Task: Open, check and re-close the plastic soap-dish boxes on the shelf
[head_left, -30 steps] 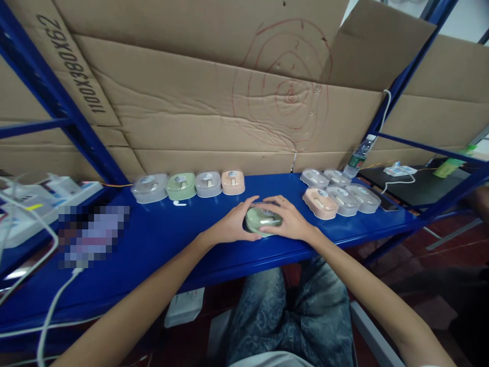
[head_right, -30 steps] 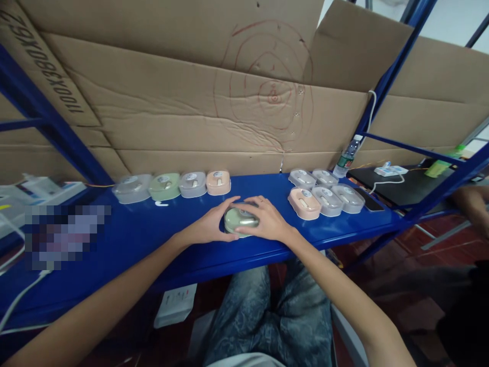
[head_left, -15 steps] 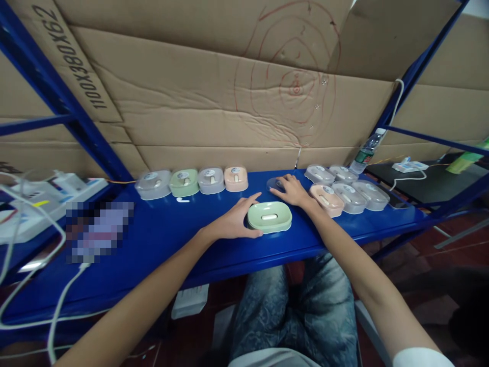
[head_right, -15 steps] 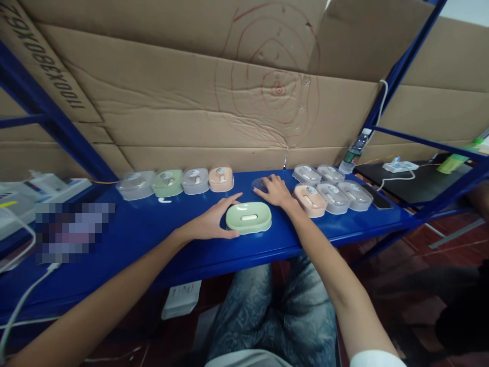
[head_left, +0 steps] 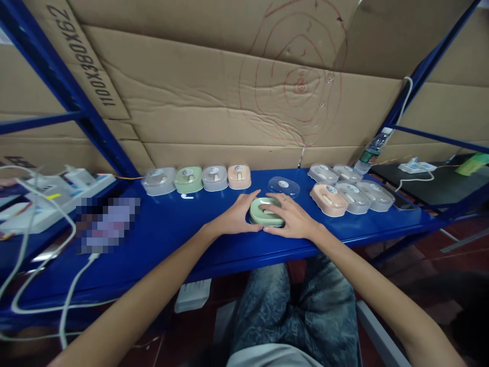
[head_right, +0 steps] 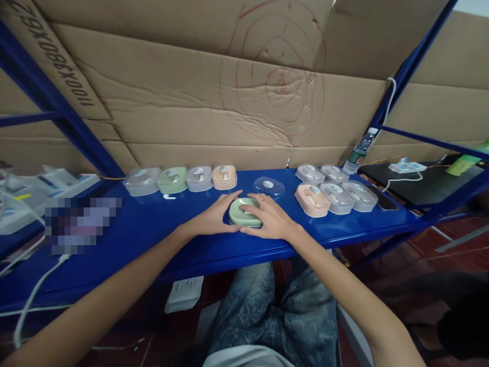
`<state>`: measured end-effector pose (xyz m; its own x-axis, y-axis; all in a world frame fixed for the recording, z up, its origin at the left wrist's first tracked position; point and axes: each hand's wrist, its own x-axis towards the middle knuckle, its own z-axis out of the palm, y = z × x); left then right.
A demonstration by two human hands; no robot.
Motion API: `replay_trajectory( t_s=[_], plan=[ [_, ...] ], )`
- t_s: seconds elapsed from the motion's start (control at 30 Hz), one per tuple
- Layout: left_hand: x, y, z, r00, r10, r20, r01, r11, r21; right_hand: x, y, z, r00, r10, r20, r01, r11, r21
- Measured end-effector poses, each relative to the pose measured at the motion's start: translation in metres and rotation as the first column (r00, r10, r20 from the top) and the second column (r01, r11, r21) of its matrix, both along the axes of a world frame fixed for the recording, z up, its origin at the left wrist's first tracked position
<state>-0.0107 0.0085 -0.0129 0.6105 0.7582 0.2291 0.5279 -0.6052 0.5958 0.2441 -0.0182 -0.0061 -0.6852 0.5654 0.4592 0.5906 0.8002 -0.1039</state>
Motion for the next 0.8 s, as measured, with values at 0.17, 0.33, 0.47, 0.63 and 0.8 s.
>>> replay_trajectory(
  t_s=[0.17, 0.33, 0.47, 0.63, 0.8],
  plan=[
    [0.000, 0.000, -0.001, 1.000, 0.016, 0.012, -0.016, 1.000, 0.006, -0.002, 0.005, -0.006, 0.993, -0.096, 0.066, 0.096, 0.995, 0.002],
    [0.000, -0.001, 0.000, 1.000, 0.012, 0.019, -0.011, 0.999, -0.034, -0.005, 0.007, -0.005, 0.992, -0.095, -0.084, 0.090, 0.994, -0.053],
    [-0.001, -0.001, 0.001, 0.999, 0.021, 0.038, -0.019, 0.998, -0.063, -0.004, 0.011, -0.002, 0.941, -0.092, -0.326, 0.050, 0.989, -0.136],
    [-0.001, -0.001, 0.005, 0.997, 0.003, 0.083, 0.003, 0.997, -0.072, 0.003, 0.021, 0.002, 0.859, -0.186, -0.477, 0.120, 0.979, -0.166],
    [-0.002, -0.002, 0.007, 0.998, 0.001, 0.069, 0.004, 0.997, -0.076, 0.011, 0.028, -0.003, 0.874, -0.246, -0.418, 0.217, 0.969, -0.117]
  ],
)
